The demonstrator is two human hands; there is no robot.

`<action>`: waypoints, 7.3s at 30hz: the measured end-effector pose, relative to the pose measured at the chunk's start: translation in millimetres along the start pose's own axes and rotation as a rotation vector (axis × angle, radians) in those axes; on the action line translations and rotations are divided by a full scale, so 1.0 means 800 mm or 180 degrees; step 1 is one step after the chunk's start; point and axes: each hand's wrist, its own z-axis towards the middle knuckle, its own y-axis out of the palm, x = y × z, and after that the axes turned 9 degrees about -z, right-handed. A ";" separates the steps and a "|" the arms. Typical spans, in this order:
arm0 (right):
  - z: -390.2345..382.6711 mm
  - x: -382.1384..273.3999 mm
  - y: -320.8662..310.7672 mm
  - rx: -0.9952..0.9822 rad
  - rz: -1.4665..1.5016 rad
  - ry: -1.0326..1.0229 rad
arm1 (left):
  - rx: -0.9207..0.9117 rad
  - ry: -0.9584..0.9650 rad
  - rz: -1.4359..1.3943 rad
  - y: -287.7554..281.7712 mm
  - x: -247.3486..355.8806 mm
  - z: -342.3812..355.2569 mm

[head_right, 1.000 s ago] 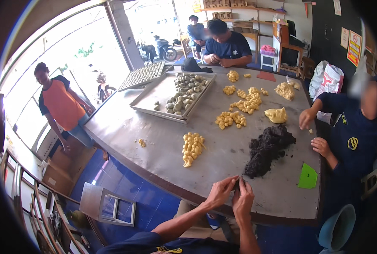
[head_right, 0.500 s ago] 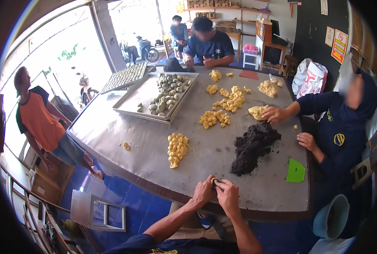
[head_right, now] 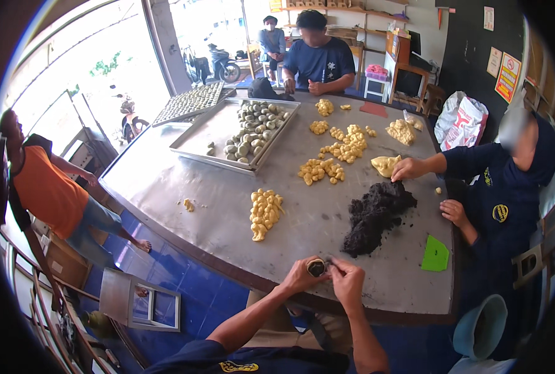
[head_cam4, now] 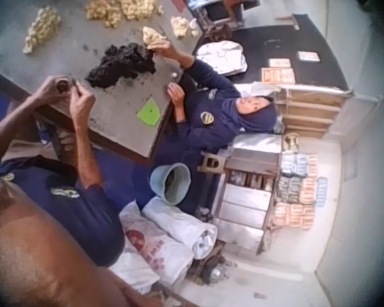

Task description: The person prepares pastries by flattening dough pieces, placing portions of filling inside the dough, and wrapping them into balls by hand.

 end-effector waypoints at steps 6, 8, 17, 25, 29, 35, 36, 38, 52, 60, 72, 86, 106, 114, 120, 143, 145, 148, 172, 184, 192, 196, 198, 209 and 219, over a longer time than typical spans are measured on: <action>0.018 0.059 0.014 -0.0907 0.1015 0.1032 | -0.0337 0.0537 0.0122 0.003 -0.013 -0.001; 0.020 0.050 0.015 -0.1011 0.0887 0.0950 | -0.0085 0.0884 0.0142 0.005 -0.008 -0.004; -0.003 0.050 0.000 -0.0575 -0.2098 -0.1582 | 0.0231 -0.0320 -0.0979 -0.033 -0.024 -0.004; 0.080 0.058 -0.050 0.0323 -0.2695 -0.0509 | -0.0151 -0.0435 -0.2249 -0.035 -0.015 -0.003; 0.081 0.055 -0.034 -0.0117 -0.2523 -0.0118 | -0.0032 0.0338 -0.0720 -0.032 -0.026 0.007; 0.074 0.085 -0.021 0.0106 -0.2897 -0.0314 | 0.0170 0.0921 0.1641 -0.036 -0.009 0.010; 0.067 0.082 -0.023 0.0038 -0.2899 -0.0167 | 0.0169 0.0343 0.1264 -0.043 -0.006 0.012; 0.053 0.083 -0.024 0.0153 -0.2815 -0.0151 | 0.0234 0.0613 0.1509 -0.065 -0.016 0.011; 0.034 0.094 -0.057 0.0657 -0.1609 -0.0185 | 0.0739 0.0368 0.2705 -0.039 -0.035 0.096; 0.028 0.089 -0.084 0.0431 -0.1703 -0.0075 | -0.0211 0.1235 0.2372 -0.089 -0.028 0.000; 0.037 0.104 -0.079 0.0200 -0.2281 -0.0163 | 0.1506 0.0012 0.2403 -0.215 -0.080 0.032; -0.012 0.094 -0.069 -0.0003 -0.3429 0.0010 | 0.0242 -0.0303 -0.0149 -0.161 -0.026 0.032; 0.040 0.087 -0.117 -0.0366 -0.3097 0.0436 | 0.0100 0.0591 0.3445 -0.061 0.028 0.050; -0.024 0.095 -0.082 0.0165 -0.3455 -0.0149 | 0.0718 0.1964 0.3037 -0.067 -0.047 0.114; -0.016 0.070 -0.104 0.0099 -0.2895 -0.0180 | 0.0830 0.1942 0.3272 -0.069 -0.041 0.089; 0.013 0.003 -0.002 0.0533 -0.1280 -0.0650 | 0.0538 0.0052 -0.1113 0.033 -0.001 0.039; 0.017 -0.007 -0.011 0.0323 -0.1188 -0.0513 | 0.0575 0.0180 -0.1473 0.019 0.005 0.040; 0.012 -0.033 -0.010 0.0058 -0.1266 -0.0865 | -0.0297 -0.0275 0.0395 -0.023 0.009 0.039; 0.063 0.000 0.025 -0.0991 -0.1323 -0.0201 | 0.0328 0.0958 -0.0327 -0.008 -0.038 0.013; 0.233 -0.205 -0.086 -0.0839 -0.2237 -0.1940 | 0.0309 -0.0371 -0.0075 -0.046 -0.026 -0.009; 0.344 -0.214 0.054 -0.1157 -0.3503 -0.2310 | 0.1404 0.1111 -0.0071 -0.026 -0.037 -0.010; 0.387 -0.130 -0.032 -0.0888 -0.4212 -0.1440 | 0.0869 0.0267 -0.0711 -0.031 -0.049 -0.011; 0.361 -0.107 -0.079 -0.1565 -0.4550 -0.1064 | 0.0863 0.0306 -0.0574 -0.029 -0.056 -0.011; 0.065 0.119 -0.121 -0.0159 -0.2732 0.0132 | 0.0281 0.0338 -0.0329 -0.039 -0.049 -0.012; 0.005 0.063 -0.042 0.0032 -0.2870 0.0219 | 0.0856 0.0875 0.1429 -0.099 -0.042 -0.012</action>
